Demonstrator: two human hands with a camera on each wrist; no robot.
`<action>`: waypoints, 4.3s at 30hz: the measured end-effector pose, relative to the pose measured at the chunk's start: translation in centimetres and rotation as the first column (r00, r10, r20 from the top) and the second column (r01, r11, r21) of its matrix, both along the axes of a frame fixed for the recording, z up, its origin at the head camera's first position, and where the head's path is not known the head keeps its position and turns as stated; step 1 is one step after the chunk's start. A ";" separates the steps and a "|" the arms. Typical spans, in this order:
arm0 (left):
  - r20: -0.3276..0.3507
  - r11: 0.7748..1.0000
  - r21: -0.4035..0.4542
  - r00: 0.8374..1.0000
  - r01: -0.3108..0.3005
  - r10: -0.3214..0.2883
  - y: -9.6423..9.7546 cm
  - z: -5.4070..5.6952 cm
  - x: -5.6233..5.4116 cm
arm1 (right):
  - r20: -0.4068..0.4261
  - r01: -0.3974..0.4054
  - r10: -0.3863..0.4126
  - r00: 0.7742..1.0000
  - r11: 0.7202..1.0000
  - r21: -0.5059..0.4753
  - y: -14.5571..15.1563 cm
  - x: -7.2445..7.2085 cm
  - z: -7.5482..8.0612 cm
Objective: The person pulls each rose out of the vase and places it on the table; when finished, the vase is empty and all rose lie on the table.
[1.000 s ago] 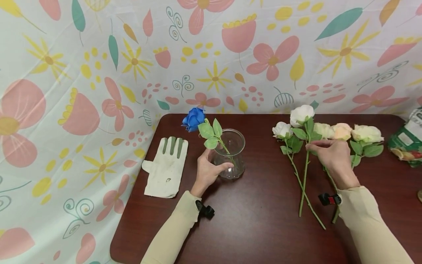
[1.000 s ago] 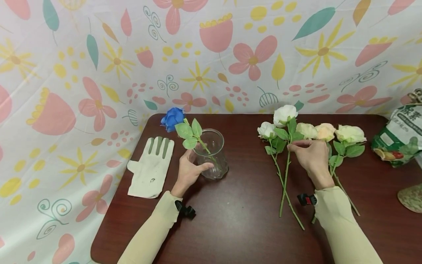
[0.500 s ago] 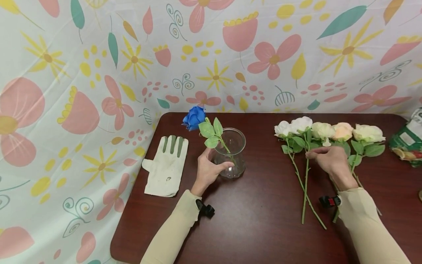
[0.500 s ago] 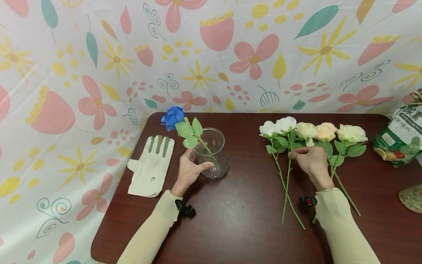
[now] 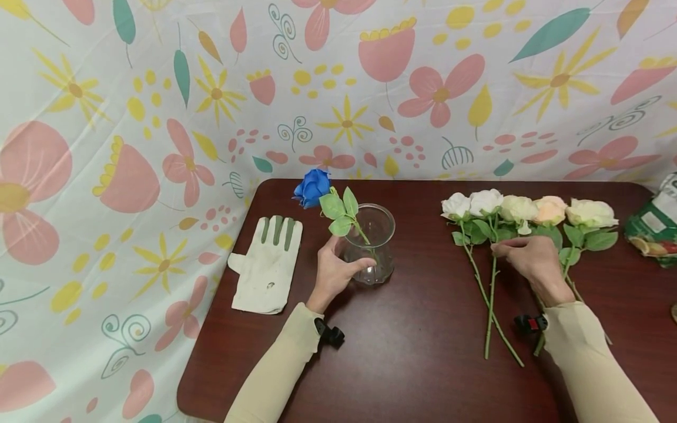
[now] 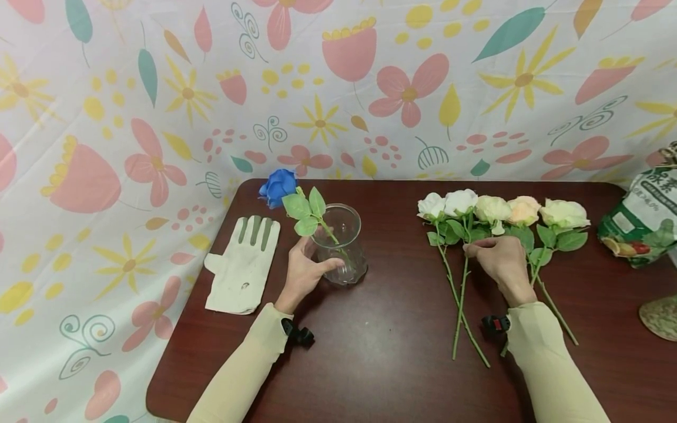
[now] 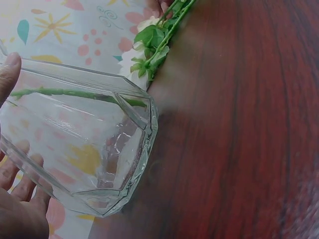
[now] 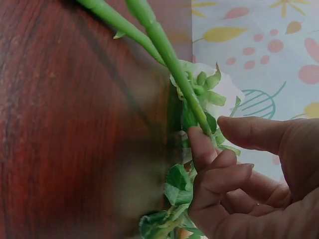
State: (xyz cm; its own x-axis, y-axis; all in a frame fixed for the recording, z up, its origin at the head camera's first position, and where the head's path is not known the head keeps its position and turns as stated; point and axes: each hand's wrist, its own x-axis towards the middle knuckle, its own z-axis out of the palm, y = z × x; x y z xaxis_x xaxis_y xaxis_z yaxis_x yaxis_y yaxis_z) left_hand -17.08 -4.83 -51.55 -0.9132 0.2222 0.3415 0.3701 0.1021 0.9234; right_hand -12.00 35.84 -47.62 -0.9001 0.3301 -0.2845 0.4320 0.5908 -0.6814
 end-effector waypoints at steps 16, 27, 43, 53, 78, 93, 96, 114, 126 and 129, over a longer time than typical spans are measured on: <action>0.027 1.000 -0.010 1.000 -0.005 0.005 -0.1 0.2 0.1 | -0.057 -0.002 0.005 0.998 0.999 0.054 -1.2 0.6 2.2; 0.036 1.000 0.004 0.999 -0.002 0.001 -0.1 0.1 0.1 | -0.095 -0.038 0.041 0.995 0.998 0.042 -4.3 0.7 6.5; 0.037 1.000 0.029 0.999 0.005 -0.006 0.0 0.2 0.1 | -0.353 -0.232 0.215 0.911 0.973 -0.008 -11.9 1.7 11.5; 0.038 1.000 0.003 0.999 -0.007 0.006 0.0 0.2 0.0 | -0.525 -0.378 0.407 0.747 0.911 0.167 -17.9 -0.4 13.3; 0.066 1.000 -0.005 0.998 0.010 -0.010 -0.2 0.1 0.1 | -0.288 -0.615 0.668 0.686 0.744 0.261 -24.2 -5.4 12.9; 0.034 1.000 0.001 0.999 0.006 -0.006 -0.3 0.2 0.2 | -0.332 -0.590 0.647 0.686 0.762 0.266 -24.1 -5.6 12.4; 0.022 1.000 0.002 1.000 0.008 -0.008 -0.2 0.2 0.1 | -0.357 -0.582 0.642 0.679 0.767 0.271 -24.0 -5.6 12.4; 0.087 1.000 0.001 0.996 -0.005 0.005 -0.2 0.1 0.1 | -0.519 -0.516 0.566 0.640 0.818 0.256 -22.9 -4.9 12.2; 0.086 1.000 -0.008 0.996 -0.017 0.018 -0.1 0.2 0.2 | -0.630 -0.419 0.414 0.657 0.895 0.152 -22.1 -4.1 12.6; 0.066 1.000 -0.005 0.998 -0.013 0.013 -0.1 0.2 0.2 | -0.658 -0.392 0.386 0.646 0.908 0.147 -21.9 -4.0 12.7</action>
State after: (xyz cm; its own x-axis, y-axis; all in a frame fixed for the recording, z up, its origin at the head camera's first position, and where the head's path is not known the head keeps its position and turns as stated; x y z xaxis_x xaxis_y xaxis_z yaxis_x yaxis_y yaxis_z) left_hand -16.85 -4.89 -51.35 -0.9366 0.2115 0.2793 0.3069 0.1113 0.9452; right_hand -16.02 13.96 -34.88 -0.8975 -0.0939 0.4310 -0.3984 0.5917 -0.7008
